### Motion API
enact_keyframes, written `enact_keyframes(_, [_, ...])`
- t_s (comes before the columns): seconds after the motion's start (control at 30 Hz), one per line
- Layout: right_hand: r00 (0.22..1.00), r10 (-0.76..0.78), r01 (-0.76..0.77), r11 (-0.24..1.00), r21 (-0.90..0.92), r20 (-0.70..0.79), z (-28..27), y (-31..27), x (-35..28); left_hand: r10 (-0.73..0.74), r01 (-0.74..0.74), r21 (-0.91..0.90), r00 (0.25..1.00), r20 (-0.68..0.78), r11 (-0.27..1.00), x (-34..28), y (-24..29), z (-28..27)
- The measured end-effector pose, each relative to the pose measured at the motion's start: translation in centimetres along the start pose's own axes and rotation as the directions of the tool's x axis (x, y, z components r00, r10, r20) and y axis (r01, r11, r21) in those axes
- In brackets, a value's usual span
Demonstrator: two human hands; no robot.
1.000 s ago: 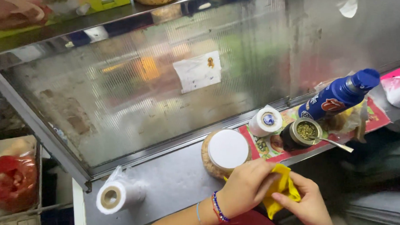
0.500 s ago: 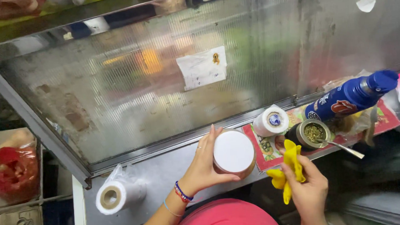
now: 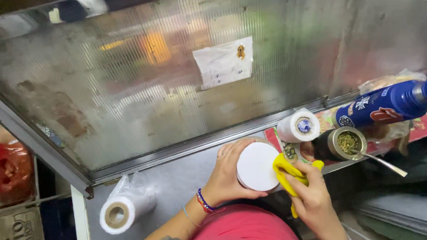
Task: Cleaning a plastic container and its lid with a yellow cloth
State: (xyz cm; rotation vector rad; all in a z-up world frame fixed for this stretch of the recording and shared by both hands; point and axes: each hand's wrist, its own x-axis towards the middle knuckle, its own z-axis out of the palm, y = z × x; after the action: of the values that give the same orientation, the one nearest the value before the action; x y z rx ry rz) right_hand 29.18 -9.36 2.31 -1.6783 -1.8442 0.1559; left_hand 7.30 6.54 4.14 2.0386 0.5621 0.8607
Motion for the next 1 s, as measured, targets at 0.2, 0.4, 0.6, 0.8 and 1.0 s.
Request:
enact_keyframes(0.2, [0.998,-0.021,0.015,0.994,0.111,0.053,-0.2,2.5,-2.0,0.033,-0.033,0.029,0.999,-0.025,0.999,-0.8,-1.7,1.0])
enact_keyframes(0.4, [0.999,0.005,-0.01,0.991,0.131,0.033,0.5,2.3,-2.0,0.014,-0.014,0.02,1.0,-0.003,1.0,-0.8,-1.1,0.6])
enact_keyframes(0.6, [0.99,-0.114,0.104,0.987,0.12,0.085,-0.8,0.9,-1.0,-0.003,0.004,0.001,1.0,-0.028,1.0,-0.5,-0.3,0.7])
enact_keyframes(0.8, [0.993,-0.046,0.033,0.992,0.119,0.112,-1.0,1.4,0.5,-0.077,0.078,0.012,0.997,-0.011,0.997,-1.2,-0.4,1.2])
enact_keyframes(1.0, [0.938,-0.316,0.323,0.946,-0.023,0.144,0.6,-3.8,0.3,-0.023,0.023,0.006,0.999,-0.043,1.0,-1.2,-1.3,1.5])
